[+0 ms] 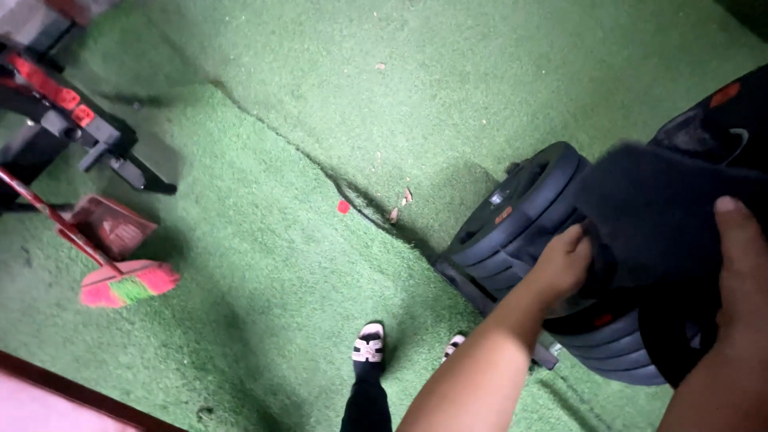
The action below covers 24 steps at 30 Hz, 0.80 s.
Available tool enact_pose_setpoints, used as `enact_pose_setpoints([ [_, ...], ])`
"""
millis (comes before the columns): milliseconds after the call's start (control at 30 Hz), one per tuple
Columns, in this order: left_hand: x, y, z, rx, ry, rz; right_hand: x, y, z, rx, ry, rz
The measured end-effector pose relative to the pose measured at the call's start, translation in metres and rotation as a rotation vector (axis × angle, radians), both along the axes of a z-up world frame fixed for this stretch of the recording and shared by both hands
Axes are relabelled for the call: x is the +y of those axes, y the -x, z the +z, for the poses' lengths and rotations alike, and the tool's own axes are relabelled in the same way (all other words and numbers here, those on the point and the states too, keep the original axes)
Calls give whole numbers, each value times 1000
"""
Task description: Wiping down and cleaning weight plates on a rack in a gym setting.
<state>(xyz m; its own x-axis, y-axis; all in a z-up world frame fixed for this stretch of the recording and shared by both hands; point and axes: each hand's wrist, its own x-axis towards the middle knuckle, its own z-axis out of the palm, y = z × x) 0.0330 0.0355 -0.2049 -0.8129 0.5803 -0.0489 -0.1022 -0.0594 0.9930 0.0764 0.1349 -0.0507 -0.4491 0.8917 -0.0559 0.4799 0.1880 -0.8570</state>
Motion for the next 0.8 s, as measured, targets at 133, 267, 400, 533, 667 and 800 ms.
enact_pose_setpoints([
  [133,-5,1,35,-657,-113,-67,72,-26,-37,-132,-1,26],
  [267,25,-10,36,161,-6,297,149,-45,-82,-69,185,160],
  [400,-22,9,127,260,-115,245,127,-41,-66,87,266,245],
  [533,0,-3,39,200,75,169,116,-32,-50,59,214,222],
  [667,-16,-13,-27,-101,442,24,120,-11,-42,-91,197,127],
  [800,-23,-9,-41,19,251,430,141,1,-48,-154,191,91],
])
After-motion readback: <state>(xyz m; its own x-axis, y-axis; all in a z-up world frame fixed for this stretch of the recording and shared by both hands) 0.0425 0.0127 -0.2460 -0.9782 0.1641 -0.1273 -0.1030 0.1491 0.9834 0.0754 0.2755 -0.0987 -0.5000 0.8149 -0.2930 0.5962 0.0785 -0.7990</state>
